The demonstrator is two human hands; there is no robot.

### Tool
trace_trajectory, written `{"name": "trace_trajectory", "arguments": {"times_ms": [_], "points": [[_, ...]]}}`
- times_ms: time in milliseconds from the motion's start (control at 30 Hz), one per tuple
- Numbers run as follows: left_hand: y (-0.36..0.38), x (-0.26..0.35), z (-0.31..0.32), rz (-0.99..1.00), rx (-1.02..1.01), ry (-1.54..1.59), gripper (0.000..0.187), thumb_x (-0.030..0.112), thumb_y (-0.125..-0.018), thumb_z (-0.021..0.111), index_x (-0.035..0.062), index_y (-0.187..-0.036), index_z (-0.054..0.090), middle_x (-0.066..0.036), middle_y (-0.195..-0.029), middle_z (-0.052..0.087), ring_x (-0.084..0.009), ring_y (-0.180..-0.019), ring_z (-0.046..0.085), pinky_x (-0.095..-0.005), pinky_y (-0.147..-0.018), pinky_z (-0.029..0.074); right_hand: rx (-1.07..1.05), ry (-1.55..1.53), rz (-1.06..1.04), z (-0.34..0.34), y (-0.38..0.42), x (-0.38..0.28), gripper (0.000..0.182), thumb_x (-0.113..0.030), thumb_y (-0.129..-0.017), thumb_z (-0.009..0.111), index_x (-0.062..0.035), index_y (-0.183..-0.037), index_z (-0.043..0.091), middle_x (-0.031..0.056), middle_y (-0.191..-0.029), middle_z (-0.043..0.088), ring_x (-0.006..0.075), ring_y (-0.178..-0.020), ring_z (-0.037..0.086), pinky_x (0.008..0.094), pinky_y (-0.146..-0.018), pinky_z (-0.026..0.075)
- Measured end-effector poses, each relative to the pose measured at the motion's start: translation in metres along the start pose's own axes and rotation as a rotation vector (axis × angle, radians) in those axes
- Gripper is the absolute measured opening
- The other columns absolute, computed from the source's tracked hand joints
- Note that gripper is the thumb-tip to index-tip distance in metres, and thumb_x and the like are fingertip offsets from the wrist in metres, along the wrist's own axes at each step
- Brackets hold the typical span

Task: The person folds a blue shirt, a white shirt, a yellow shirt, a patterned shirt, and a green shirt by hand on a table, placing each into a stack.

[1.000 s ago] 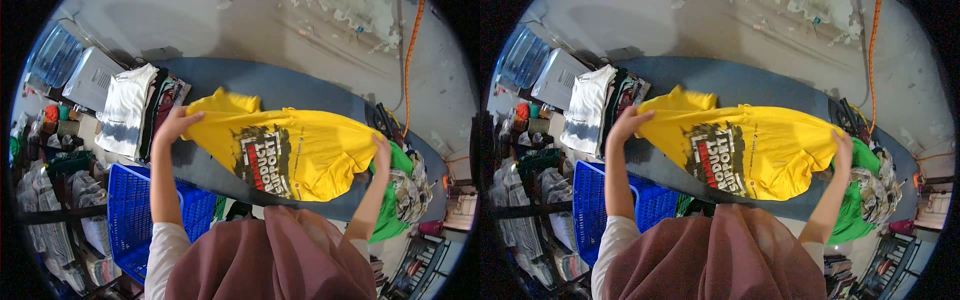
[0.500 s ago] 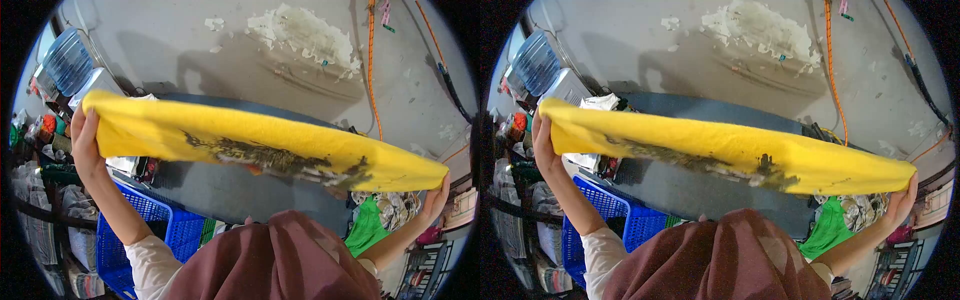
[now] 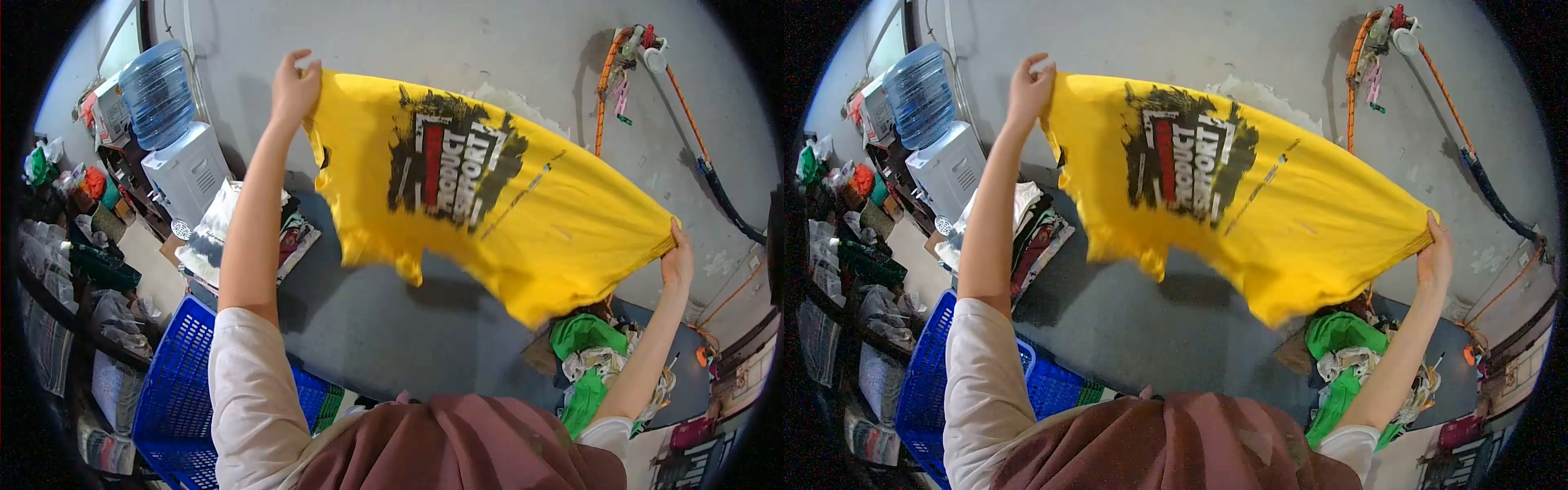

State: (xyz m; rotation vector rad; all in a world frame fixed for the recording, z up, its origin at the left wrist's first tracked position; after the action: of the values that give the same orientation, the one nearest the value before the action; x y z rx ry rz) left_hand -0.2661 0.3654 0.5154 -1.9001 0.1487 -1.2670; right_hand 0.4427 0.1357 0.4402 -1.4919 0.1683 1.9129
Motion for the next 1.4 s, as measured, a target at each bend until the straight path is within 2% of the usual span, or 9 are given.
{"name": "trace_trajectory", "arguments": {"times_ms": [133,200,333,400,467,633,900,1067,1400], "points": [[0.047,0.02,-0.017,0.098,-0.175,-0.396,0.036,0.034,-0.079,0.064,0.0049,-0.1,0.063,-0.017,-0.074,0.063,-0.0271,-0.071,0.062,-0.0348,-0.067,0.047,-0.09,0.064,0.034,-0.015,0.025,0.037,0.033,-0.012,-0.086,0.06,0.0013,-0.115,0.05,0.0086,-0.111,0.057,0.0181,-0.103,0.054,0.0315,-0.091,0.04],[0.091,-0.014,-0.017,0.157,-0.266,-0.513,0.032,0.033,-0.079,0.066,0.0032,-0.092,0.065,-0.008,-0.06,0.056,-0.0147,-0.055,0.054,-0.0294,-0.054,0.044,0.079,0.114,0.045,-0.04,0.058,0.085,0.038,-0.01,-0.083,0.064,0.0022,-0.116,0.049,0.0099,-0.11,0.057,0.0194,-0.103,0.054,0.0309,-0.091,0.04],[0.215,-0.141,-0.018,0.104,-0.464,-0.468,0.025,0.028,-0.075,0.068,0.0064,-0.086,0.065,-0.01,-0.068,0.061,-0.0214,-0.065,0.06,-0.0324,-0.06,0.046,0.205,0.508,0.182,-0.108,0.129,0.206,0.047,-0.006,-0.08,0.066,0.0042,-0.122,0.047,0.0143,-0.117,0.054,0.0227,-0.105,0.053,0.0333,-0.094,0.039],[0.284,-0.198,-0.021,-0.113,-0.609,-0.752,0.02,0.029,-0.076,0.062,0.0114,-0.085,0.067,-0.011,-0.082,0.066,-0.0294,-0.079,0.063,-0.0469,-0.075,0.044,0.151,0.55,0.329,-0.117,0.176,0.254,0.051,-0.004,-0.079,0.066,0.0032,-0.125,0.045,0.0184,-0.114,0.055,0.0214,-0.1,0.056,0.0324,-0.088,0.042],[0.347,-0.24,-0.026,-0.269,-0.693,-0.922,0.018,0.027,-0.077,0.06,0.0132,-0.085,0.066,-0.009,-0.082,0.066,-0.0286,-0.083,0.062,-0.0518,-0.079,0.04,0.006,0.903,0.343,-0.128,0.212,0.286,0.048,-0.005,-0.08,0.065,0.0016,-0.124,0.046,0.0121,-0.092,0.061,0.0134,-0.073,0.057,0.0248,-0.063,0.044],[0.427,-0.274,-0.034,-0.469,-0.567,-0.97,0.028,0.029,-0.078,0.059,0.0137,-0.101,0.063,-0.009,-0.094,0.065,-0.0291,-0.096,0.058,-0.0528,-0.083,0.037,0.126,0.604,0.402,-0.154,0.264,0.351,0.037,-0.005,-0.08,0.064,0.0043,-0.113,0.05,0.0108,-0.094,0.06,0.0158,-0.077,0.058,0.0278,-0.068,0.046],[0.408,-0.224,-0.069,-0.406,-0.397,-0.997,0.022,0.021,-0.078,0.058,0.0142,-0.099,0.064,-0.007,-0.093,0.066,-0.0276,-0.095,0.057,-0.0515,-0.08,0.038,0.021,1.225,-0.042,-0.086,0.256,0.261,0.027,-0.013,-0.085,0.056,-0.0033,-0.11,0.054,0.0254,-0.096,0.06,0.0423,-0.089,0.057,0.0448,-0.072,0.046],[0.476,-0.273,-0.093,-0.461,-0.469,-1.239,0.025,0.016,-0.079,0.054,0.0108,-0.104,0.057,-0.008,-0.096,0.063,-0.0318,-0.097,0.054,-0.057,-0.081,0.036,-0.16,1.254,-0.007,-0.103,0.29,0.289,0.025,-0.015,-0.088,0.052,-0.0054,-0.11,0.054,0.025,-0.088,0.061,0.044,-0.081,0.058,0.0476,-0.066,0.046],[0.466,-0.201,-0.08,-0.255,-0.303,-1.304,0.03,0.006,-0.078,0.053,0.0057,-0.108,0.052,-0.012,-0.099,0.055,-0.0318,-0.097,0.052,-0.0412,-0.083,0.042,-0.324,1.538,0.189,-0.113,0.311,0.273,0.028,-0.015,-0.086,0.053,-0.0035,-0.111,0.053,0.02,-0.096,0.062,0.0382,-0.086,0.059,0.0502,-0.076,0.043]]}}
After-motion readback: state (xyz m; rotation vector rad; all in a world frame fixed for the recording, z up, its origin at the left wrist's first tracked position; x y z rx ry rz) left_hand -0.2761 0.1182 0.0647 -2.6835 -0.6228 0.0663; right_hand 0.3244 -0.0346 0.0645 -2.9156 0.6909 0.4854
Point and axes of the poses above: each hand's wrist, its own y-axis away from the middle knuckle, its own z-axis out of the palm, x = y × z, the point moved 9 cm from there along -y, towards the middle knuckle
